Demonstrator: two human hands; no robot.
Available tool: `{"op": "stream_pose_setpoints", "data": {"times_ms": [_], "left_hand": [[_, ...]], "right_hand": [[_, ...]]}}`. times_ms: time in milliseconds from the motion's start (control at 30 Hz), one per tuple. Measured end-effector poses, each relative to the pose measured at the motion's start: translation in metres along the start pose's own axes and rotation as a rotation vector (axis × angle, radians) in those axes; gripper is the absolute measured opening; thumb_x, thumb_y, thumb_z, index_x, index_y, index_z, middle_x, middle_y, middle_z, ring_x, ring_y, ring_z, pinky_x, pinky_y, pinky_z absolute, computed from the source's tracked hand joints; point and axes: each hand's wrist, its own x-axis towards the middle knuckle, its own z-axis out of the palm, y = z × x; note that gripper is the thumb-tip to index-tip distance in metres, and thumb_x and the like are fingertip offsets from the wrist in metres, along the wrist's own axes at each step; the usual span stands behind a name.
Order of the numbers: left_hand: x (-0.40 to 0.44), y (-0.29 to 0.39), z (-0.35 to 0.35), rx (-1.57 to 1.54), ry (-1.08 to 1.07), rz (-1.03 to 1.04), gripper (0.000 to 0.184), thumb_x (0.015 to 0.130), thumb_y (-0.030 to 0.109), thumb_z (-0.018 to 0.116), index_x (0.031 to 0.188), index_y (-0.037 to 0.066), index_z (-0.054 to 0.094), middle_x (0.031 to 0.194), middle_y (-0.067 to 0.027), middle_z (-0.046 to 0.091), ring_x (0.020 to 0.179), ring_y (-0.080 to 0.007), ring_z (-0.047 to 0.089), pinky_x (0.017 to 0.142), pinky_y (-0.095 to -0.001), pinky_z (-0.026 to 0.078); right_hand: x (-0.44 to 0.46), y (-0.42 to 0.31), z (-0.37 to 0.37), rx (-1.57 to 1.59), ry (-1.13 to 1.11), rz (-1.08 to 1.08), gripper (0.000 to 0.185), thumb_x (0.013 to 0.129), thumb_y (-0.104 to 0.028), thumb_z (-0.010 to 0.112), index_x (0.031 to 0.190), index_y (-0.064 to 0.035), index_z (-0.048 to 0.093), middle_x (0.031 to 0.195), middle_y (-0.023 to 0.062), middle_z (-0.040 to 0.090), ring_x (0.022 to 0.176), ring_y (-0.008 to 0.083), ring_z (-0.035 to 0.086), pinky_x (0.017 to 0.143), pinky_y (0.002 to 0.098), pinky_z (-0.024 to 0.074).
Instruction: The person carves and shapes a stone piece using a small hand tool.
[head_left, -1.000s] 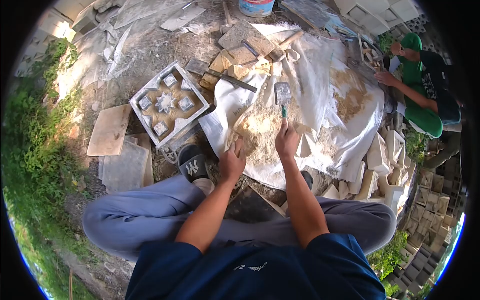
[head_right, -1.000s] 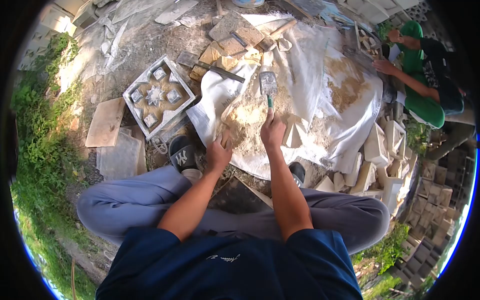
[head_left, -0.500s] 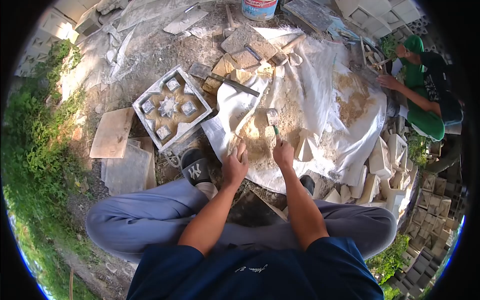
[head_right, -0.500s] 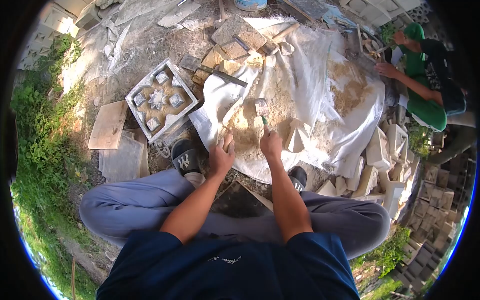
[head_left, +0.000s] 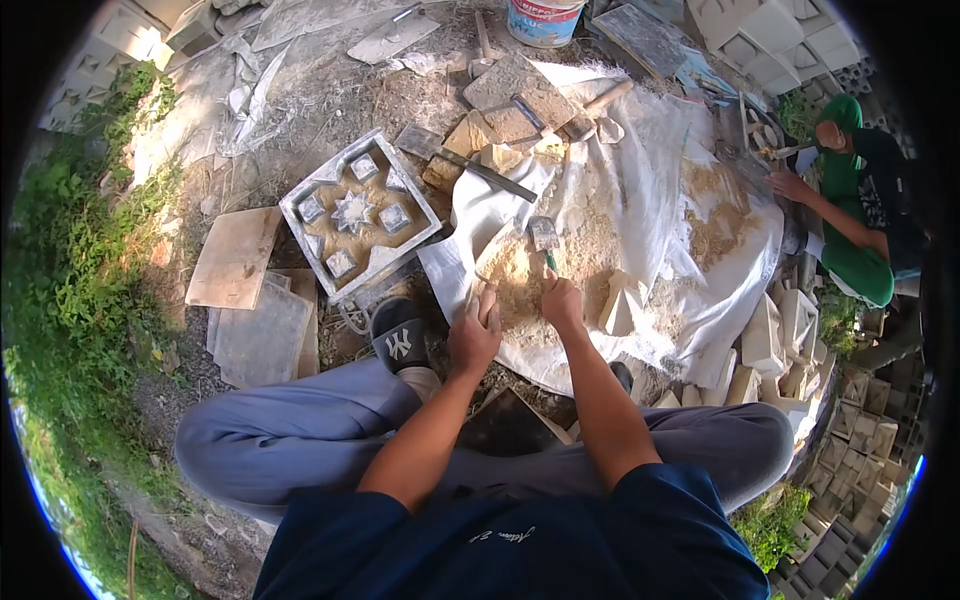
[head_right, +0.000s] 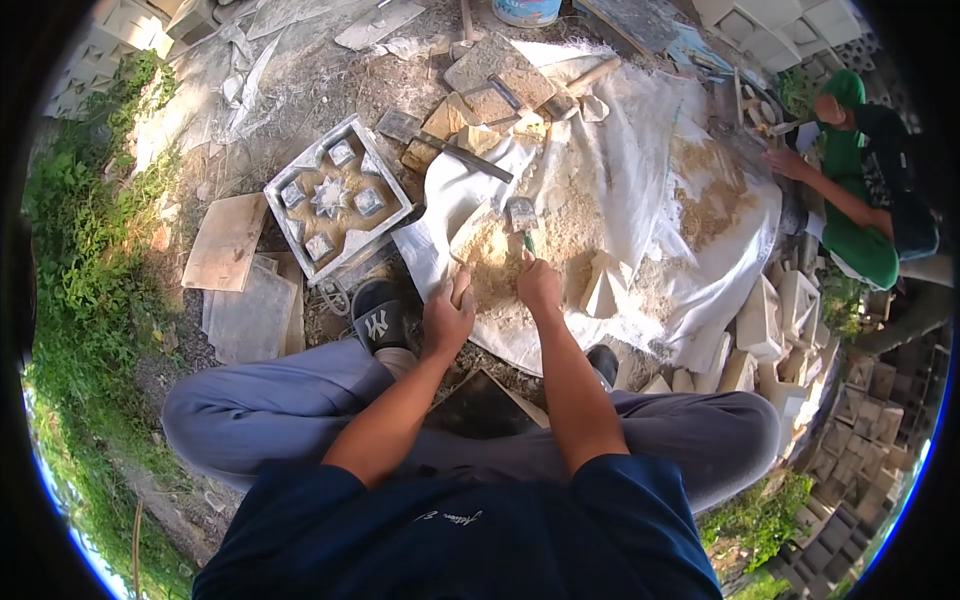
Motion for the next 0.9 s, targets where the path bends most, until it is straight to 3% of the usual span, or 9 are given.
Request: {"op": "stream_pose_setpoints", "data": {"times_ms": [167,267,367,433,500,567,667,867,900], "left_hand": [[0.001,-0.005,0.006,-0.056,0.05,0.052,0.035,0.089,0.031,0.063,0.108,0.001,0.063,0.101,-0.0245,0.064,0.093,-0.0435,0.062,0.079,-0.0494,0.051],[0.0,0.0,0.006,-0.008,0.044,0.01,0.034,0.088,0.03,0.063,0.106,0.001,0.063,0.1,-0.0248,0.064,0.092,-0.0438,0.062,0.078,-0.0498,0.051],[0.001,0.007,-0.002,-0.013,0.038,0.027,0.032,0.088,0.029,0.063,0.103,0.001,0.064,0.097,-0.0253,0.064,0.09,-0.0446,0.061,0.077,-0.051,0.05],[0.003,0.009,-0.004,-0.053,0.027,0.002,0.031,0.088,0.029,0.063,0.101,0.001,0.064,0.094,-0.0259,0.063,0.088,-0.0457,0.061,0.076,-0.052,0.049],[0.005,0.009,-0.004,-0.058,0.041,0.016,0.03,0.089,0.029,0.062,0.1,0.001,0.065,0.092,-0.0255,0.064,0.088,-0.0458,0.061,0.075,-0.0514,0.049],[0.007,0.006,-0.002,-0.062,0.051,0.021,0.029,0.089,0.028,0.062,0.099,0.001,0.066,0.09,-0.025,0.064,0.087,-0.046,0.061,0.075,-0.0508,0.049],[0.005,0.0,-0.002,-0.063,0.022,0.002,0.03,0.089,0.029,0.062,0.098,0.001,0.066,0.093,-0.0255,0.064,0.088,-0.0463,0.061,0.075,-0.0507,0.049],[0.006,0.006,-0.003,-0.02,0.059,0.017,0.033,0.089,0.03,0.061,0.104,0.001,0.064,0.097,-0.0243,0.065,0.091,-0.044,0.062,0.08,-0.051,0.05],[0.005,0.011,-0.01,-0.033,0.03,0.002,0.033,0.088,0.03,0.061,0.104,0.001,0.064,0.098,-0.0249,0.065,0.091,-0.044,0.062,0.08,-0.0509,0.05]], "right_hand": [[-0.003,-0.006,-0.024,0.006,-0.008,0.046,0.056,0.101,-0.042,0.04,0.085,0.0055,0.065,0.09,0.035,0.064,0.09,0.0519,0.062,0.081,0.0578,0.0466],[0.001,-0.012,-0.03,0.065,0.194,0.017,0.056,0.102,-0.039,0.041,0.078,0.0074,0.062,0.08,0.0346,0.062,0.079,0.0534,0.06,0.071,0.0591,0.0439],[0.017,-0.031,-0.047,0.181,0.292,-0.076,0.056,0.103,-0.038,0.04,0.077,0.0072,0.061,0.074,0.0336,0.061,0.074,0.0527,0.059,0.068,0.0585,0.0437],[0.035,-0.041,-0.048,0.168,0.266,-0.028,0.054,0.103,-0.035,0.039,0.078,0.0068,0.061,0.073,0.0333,0.06,0.073,0.052,0.059,0.066,0.0577,0.0435],[0.047,-0.048,-0.038,0.212,0.428,-0.076,0.055,0.104,-0.034,0.038,0.073,0.0064,0.059,0.071,0.0314,0.06,0.069,0.0505,0.058,0.065,0.058,0.0416],[0.056,-0.043,-0.025,0.206,0.392,-0.057,0.052,0.103,-0.034,0.039,0.078,0.006,0.06,0.077,0.0324,0.062,0.078,0.0512,0.061,0.068,0.0576,0.0448],[0.064,-0.019,-0.012,0.012,-0.064,0.021,0.049,0.101,-0.039,0.042,0.092,0.0048,0.062,0.089,0.0347,0.064,0.092,0.0515,0.062,0.076,0.0547,0.0501],[0.071,-0.008,-0.032,0.036,-0.007,-0.002,0.056,0.099,-0.044,0.046,0.085,0.0056,0.066,0.088,0.0354,0.064,0.093,0.0505,0.062,0.08,0.0542,0.0483],[0.066,-0.009,-0.044,0.042,-0.006,-0.009,0.055,0.1,-0.041,0.045,0.086,0.0079,0.067,0.089,0.0353,0.064,0.091,0.0509,0.063,0.08,0.0548,0.0486]]}}
